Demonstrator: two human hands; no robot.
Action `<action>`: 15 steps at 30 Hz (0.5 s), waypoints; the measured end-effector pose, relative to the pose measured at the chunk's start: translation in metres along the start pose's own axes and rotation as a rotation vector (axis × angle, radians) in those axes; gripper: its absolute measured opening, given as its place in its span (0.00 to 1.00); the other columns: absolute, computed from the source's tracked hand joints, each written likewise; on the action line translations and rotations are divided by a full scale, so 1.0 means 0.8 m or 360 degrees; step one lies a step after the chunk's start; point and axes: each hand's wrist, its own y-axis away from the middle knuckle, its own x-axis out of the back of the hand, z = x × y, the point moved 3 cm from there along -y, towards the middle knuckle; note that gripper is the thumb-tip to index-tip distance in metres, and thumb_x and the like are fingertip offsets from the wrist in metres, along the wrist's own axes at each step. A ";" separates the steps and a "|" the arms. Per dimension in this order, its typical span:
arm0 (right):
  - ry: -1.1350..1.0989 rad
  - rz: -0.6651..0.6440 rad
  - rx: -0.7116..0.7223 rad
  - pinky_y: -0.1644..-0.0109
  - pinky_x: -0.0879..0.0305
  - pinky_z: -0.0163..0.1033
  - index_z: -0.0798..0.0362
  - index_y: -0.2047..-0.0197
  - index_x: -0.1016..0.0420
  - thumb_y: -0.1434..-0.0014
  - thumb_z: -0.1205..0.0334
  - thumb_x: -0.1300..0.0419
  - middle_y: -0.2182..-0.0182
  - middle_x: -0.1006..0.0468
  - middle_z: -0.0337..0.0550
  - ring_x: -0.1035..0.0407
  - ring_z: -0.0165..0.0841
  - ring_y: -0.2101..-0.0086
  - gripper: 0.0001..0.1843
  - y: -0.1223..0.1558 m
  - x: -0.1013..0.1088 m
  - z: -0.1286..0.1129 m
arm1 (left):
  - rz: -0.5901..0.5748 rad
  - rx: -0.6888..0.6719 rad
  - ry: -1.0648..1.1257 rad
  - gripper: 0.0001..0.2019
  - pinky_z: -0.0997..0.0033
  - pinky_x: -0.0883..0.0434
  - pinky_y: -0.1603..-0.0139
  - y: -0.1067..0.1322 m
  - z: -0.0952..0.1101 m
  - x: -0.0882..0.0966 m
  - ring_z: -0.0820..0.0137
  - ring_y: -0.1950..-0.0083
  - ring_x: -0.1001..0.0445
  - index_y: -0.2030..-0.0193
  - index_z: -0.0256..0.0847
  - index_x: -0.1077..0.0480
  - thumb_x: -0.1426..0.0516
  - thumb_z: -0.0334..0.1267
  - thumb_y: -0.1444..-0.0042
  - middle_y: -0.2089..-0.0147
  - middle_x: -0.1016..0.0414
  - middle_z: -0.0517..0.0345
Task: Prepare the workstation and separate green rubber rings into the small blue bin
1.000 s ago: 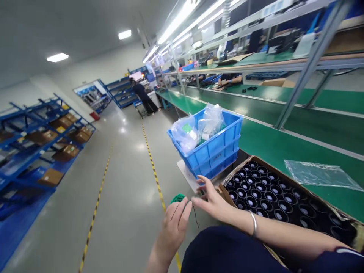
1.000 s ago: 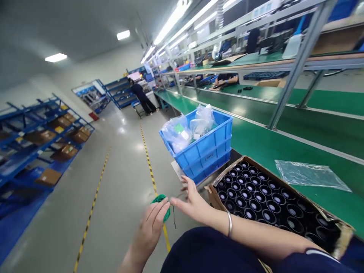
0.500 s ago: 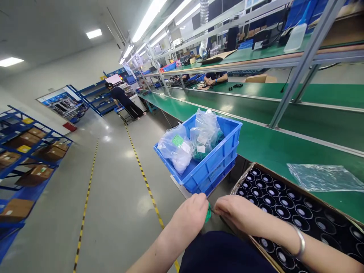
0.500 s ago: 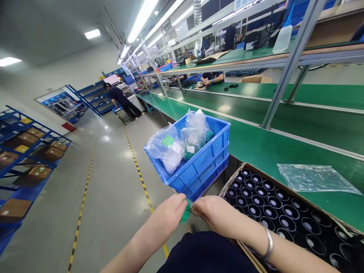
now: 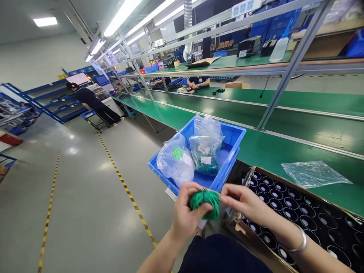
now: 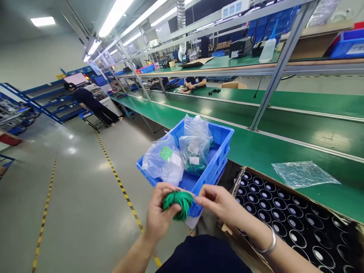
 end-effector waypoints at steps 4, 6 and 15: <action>0.0173 0.0499 -0.0033 0.68 0.46 0.35 0.52 0.72 0.36 0.38 0.40 0.43 0.77 0.39 0.33 0.45 0.28 0.73 0.24 -0.062 0.020 -0.022 | -0.0224 0.0113 -0.0943 0.24 0.57 0.25 0.47 -0.058 -0.026 0.059 0.58 0.49 0.21 0.47 0.44 0.31 0.34 0.48 0.48 0.50 0.21 0.51; 0.0148 0.0505 -0.0026 0.69 0.47 0.35 0.52 0.71 0.36 0.37 0.41 0.43 0.77 0.40 0.33 0.46 0.27 0.74 0.23 -0.084 0.012 -0.023 | -0.0356 -0.0119 -0.1286 0.23 0.52 0.31 0.37 -0.087 -0.025 0.086 0.55 0.38 0.28 0.45 0.44 0.29 0.36 0.48 0.46 0.41 0.25 0.48; 0.0110 0.0802 -0.0198 0.69 0.46 0.35 0.53 0.73 0.33 0.39 0.40 0.42 0.77 0.36 0.34 0.43 0.27 0.74 0.24 -0.075 -0.042 0.014 | -0.0268 0.0580 -0.2148 0.41 0.48 0.28 0.48 -0.201 -0.100 0.233 0.44 0.46 0.23 0.28 0.24 0.56 0.50 0.53 0.38 0.46 0.26 0.26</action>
